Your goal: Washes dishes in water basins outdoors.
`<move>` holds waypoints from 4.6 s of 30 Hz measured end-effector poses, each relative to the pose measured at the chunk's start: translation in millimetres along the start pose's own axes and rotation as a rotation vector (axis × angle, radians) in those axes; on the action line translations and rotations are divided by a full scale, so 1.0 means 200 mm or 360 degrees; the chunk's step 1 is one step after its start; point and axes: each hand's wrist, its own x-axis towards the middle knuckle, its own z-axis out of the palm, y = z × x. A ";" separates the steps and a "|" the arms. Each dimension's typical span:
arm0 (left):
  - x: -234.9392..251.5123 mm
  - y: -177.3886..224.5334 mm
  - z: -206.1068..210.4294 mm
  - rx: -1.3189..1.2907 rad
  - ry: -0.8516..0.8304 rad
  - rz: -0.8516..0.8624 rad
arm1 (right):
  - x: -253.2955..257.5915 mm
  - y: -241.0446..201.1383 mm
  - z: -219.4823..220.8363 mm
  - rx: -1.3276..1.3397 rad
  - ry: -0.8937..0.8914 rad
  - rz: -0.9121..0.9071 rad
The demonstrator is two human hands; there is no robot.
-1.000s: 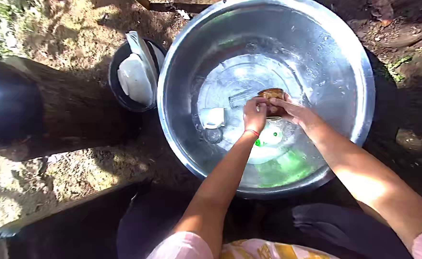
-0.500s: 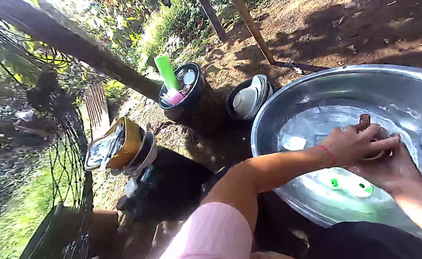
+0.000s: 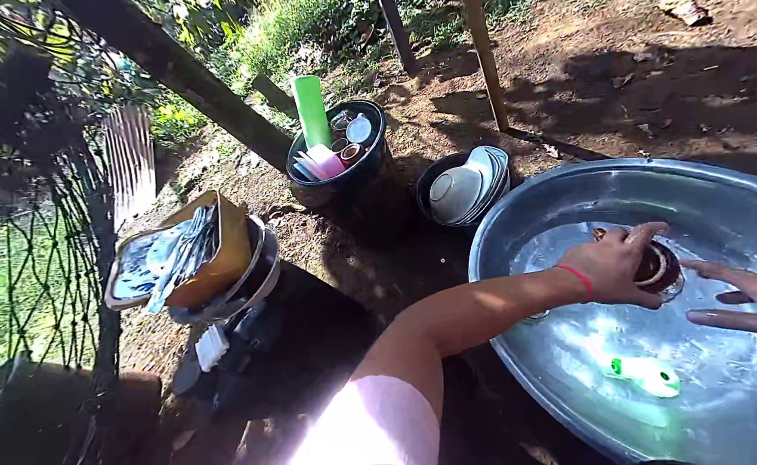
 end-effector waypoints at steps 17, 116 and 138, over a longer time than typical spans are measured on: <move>0.02 -0.05 0.09 -0.0233 -0.0489 0.0041 | 0.01 -0.11 0.17 -0.0505 0.0046 -0.0090; -1.22 -1.84 -2.14 -0.1799 0.1129 -0.2379 | 1.68 -2.65 0.51 0.0364 0.0130 -0.0494; -1.89 -1.93 -2.18 -0.2030 0.1702 -0.1531 | 1.88 -2.75 1.00 0.0185 -0.0373 -0.1004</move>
